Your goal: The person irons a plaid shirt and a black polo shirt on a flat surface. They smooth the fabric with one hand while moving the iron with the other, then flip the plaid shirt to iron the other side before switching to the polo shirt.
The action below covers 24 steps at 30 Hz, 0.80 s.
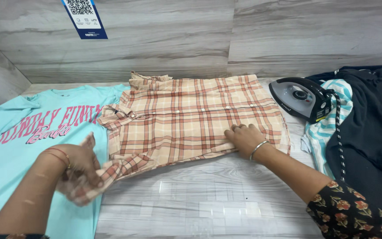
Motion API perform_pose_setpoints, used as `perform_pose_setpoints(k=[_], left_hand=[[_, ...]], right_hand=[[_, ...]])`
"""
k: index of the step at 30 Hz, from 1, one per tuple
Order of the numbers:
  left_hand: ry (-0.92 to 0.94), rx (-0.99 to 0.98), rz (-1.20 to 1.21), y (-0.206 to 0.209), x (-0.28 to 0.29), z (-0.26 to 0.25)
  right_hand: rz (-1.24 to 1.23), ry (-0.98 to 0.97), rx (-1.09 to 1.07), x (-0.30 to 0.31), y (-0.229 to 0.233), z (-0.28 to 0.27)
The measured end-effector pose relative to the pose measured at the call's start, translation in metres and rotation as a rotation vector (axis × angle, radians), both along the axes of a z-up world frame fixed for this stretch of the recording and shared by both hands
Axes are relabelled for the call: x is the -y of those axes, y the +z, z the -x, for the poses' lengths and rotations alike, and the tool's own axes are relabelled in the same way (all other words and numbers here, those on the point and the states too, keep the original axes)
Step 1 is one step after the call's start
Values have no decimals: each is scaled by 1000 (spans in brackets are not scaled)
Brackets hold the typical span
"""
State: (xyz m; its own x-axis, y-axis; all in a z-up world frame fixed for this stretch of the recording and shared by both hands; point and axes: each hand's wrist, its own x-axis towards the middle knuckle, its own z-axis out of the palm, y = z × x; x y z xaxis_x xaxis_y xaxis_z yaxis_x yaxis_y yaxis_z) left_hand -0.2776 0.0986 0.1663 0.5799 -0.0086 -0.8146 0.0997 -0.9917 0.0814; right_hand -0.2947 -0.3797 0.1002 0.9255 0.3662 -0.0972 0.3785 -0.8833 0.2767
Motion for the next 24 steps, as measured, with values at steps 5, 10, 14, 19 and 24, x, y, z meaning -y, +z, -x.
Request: perform_pose_setpoints(k=[5, 10, 14, 19, 24], left_hand=[[-43, -107, -147, 11, 24, 43], [-235, 354, 282, -6, 60, 21], [-93, 638, 304, -43, 96, -16], [105, 982, 301, -111, 138, -47], [37, 1097, 142, -156, 145, -47]], right_hand=[[42, -151, -183, 34, 3, 15], [467, -344, -575, 53, 22, 19], [204, -470, -513, 82, 37, -1], [-226, -672, 56, 117, 16, -50], [-8, -530, 742, 200, -14, -107]])
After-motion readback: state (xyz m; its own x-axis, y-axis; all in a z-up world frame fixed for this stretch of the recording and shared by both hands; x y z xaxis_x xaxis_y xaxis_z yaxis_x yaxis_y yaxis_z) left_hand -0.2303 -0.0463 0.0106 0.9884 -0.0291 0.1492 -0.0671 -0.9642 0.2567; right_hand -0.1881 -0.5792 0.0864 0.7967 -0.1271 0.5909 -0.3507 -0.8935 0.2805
